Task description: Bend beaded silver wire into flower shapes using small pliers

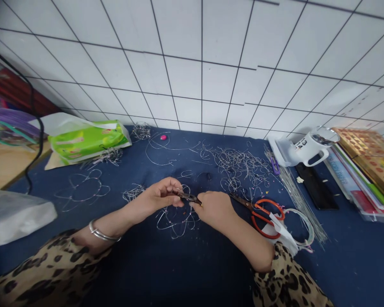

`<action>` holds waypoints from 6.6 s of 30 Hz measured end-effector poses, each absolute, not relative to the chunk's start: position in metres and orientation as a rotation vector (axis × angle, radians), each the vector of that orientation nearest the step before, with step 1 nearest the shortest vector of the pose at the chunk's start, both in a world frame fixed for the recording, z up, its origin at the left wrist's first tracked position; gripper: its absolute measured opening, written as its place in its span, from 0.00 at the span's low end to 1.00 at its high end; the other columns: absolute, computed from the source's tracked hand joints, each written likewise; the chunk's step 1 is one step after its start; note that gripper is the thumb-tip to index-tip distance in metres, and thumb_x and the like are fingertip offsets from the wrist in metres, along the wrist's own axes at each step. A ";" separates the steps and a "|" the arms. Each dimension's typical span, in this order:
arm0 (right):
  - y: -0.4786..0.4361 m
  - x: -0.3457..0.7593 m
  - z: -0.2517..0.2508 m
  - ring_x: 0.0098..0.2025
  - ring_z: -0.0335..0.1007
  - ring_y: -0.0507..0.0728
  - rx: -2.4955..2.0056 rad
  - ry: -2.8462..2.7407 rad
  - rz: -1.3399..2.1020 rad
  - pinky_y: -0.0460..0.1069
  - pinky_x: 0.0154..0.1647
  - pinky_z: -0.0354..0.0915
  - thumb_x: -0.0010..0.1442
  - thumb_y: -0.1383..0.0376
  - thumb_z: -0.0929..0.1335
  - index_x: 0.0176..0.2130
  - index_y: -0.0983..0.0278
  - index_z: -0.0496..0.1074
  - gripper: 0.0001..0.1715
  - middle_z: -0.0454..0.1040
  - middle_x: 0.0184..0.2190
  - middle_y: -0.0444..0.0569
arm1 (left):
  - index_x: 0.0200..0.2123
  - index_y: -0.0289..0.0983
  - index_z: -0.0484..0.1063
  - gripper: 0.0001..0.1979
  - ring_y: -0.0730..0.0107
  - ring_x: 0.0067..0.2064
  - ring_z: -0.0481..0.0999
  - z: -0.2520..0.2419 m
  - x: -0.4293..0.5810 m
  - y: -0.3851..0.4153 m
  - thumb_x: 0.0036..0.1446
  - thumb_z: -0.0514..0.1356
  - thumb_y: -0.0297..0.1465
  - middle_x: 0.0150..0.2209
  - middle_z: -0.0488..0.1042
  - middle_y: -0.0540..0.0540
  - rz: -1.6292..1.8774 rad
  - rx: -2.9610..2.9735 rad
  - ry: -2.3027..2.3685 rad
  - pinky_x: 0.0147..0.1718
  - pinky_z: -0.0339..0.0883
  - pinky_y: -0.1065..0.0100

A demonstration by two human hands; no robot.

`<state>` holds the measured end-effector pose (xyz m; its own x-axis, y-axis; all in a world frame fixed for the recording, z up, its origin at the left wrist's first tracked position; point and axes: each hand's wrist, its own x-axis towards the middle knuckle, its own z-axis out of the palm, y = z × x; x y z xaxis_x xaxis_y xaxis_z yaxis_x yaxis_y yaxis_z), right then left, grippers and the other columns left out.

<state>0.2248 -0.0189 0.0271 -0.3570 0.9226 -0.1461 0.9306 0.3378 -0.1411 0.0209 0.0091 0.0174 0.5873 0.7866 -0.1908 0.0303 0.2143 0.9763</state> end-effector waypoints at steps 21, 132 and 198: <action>-0.020 0.224 0.022 0.25 0.63 0.50 1.789 2.558 -0.327 0.45 0.23 0.44 0.59 0.50 0.58 0.26 0.62 0.67 0.22 0.70 0.24 0.42 | 0.39 0.37 0.61 0.11 0.70 0.33 0.75 0.008 0.023 0.006 0.52 0.58 0.26 0.34 0.73 0.49 0.664 1.244 0.946 0.38 0.68 0.63; -0.022 0.219 0.022 0.36 0.64 0.56 1.736 2.576 -0.065 0.51 0.36 0.55 0.59 0.57 0.60 0.33 0.63 0.69 0.14 0.69 0.32 0.50 | 0.31 0.36 0.64 0.08 0.73 0.32 0.63 0.014 0.021 0.008 0.60 0.51 0.33 0.29 0.64 0.50 0.844 1.715 1.129 0.34 0.59 0.69; -0.025 0.217 0.017 0.35 0.65 0.58 1.738 2.560 -0.156 0.51 0.34 0.58 0.61 0.53 0.58 0.35 0.65 0.68 0.19 0.69 0.33 0.53 | 0.31 0.36 0.65 0.08 0.73 0.31 0.66 0.007 0.028 0.003 0.60 0.51 0.32 0.28 0.67 0.50 0.915 1.719 1.116 0.33 0.61 0.70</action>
<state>0.2172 -0.0253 0.0172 -0.3700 0.9245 -0.0919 0.9288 0.3659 -0.0589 0.0279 0.0034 0.0065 0.3284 0.9371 0.1182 0.2999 -0.2221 0.9278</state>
